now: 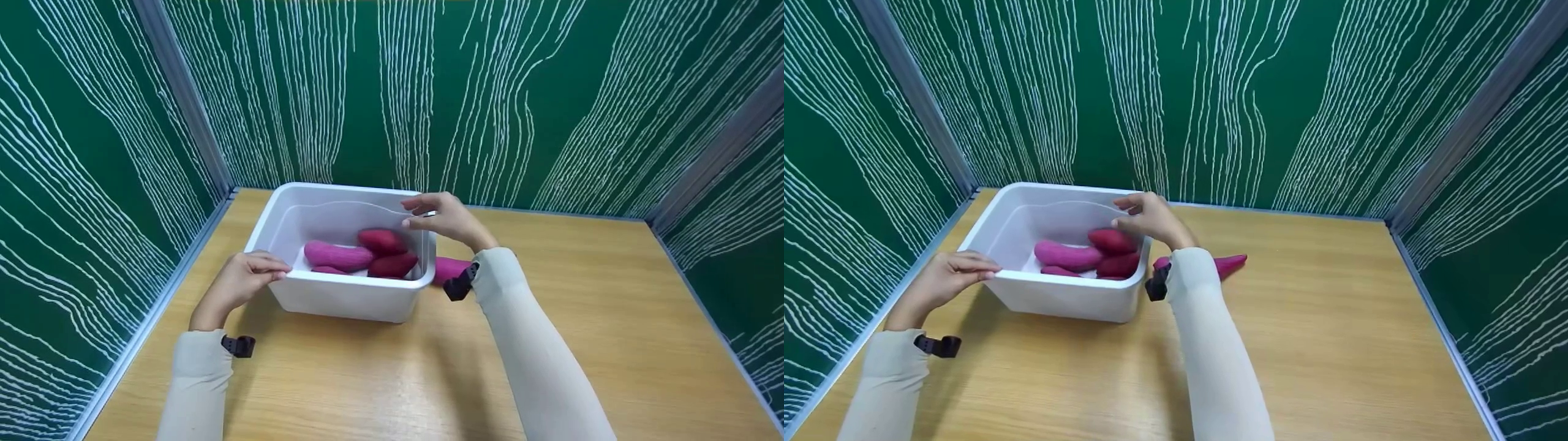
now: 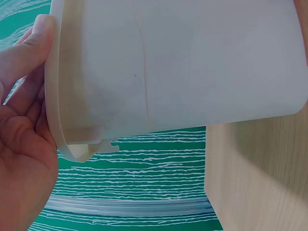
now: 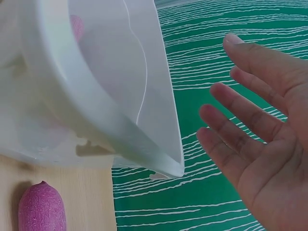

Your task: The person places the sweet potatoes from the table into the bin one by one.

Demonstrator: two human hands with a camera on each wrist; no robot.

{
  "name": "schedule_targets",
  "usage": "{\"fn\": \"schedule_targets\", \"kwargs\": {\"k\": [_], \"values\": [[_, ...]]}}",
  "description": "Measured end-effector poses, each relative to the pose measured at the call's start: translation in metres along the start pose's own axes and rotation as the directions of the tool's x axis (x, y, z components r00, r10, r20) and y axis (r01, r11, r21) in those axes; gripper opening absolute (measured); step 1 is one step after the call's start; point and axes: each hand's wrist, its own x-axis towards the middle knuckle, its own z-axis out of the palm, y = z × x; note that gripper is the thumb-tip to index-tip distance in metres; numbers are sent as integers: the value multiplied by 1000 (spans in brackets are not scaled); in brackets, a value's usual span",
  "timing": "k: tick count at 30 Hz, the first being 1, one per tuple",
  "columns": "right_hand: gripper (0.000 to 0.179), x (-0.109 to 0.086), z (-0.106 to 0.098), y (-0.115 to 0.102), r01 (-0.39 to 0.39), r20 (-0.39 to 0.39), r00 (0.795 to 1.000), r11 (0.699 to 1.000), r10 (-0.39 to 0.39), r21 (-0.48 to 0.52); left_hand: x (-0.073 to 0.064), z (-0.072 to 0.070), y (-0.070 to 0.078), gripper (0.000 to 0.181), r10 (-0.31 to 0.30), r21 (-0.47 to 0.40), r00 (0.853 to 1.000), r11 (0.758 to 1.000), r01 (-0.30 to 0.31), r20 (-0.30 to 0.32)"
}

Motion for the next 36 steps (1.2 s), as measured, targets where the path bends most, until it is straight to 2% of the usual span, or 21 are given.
{"fn": "schedule_targets", "kwargs": {"k": [15, 22, 36], "values": [[46, -3, -3, 2, 9, 18, 1000, 1000, -9, -18, 1, -1, 0, 17, -12, 4, 1000, 1000, 11, 10], [46, -6, -4, 7, 32, 16, 999, 999, -32, 2, 1, -1, -1, 14, 57, 19, 998, 998, -56, -17], [45, -18, -15, 30, 17, -6, 1000, 999, -17, 34, 0, 0, 0, 16, 26, 6, 1000, 1000, -26, -1]]}}
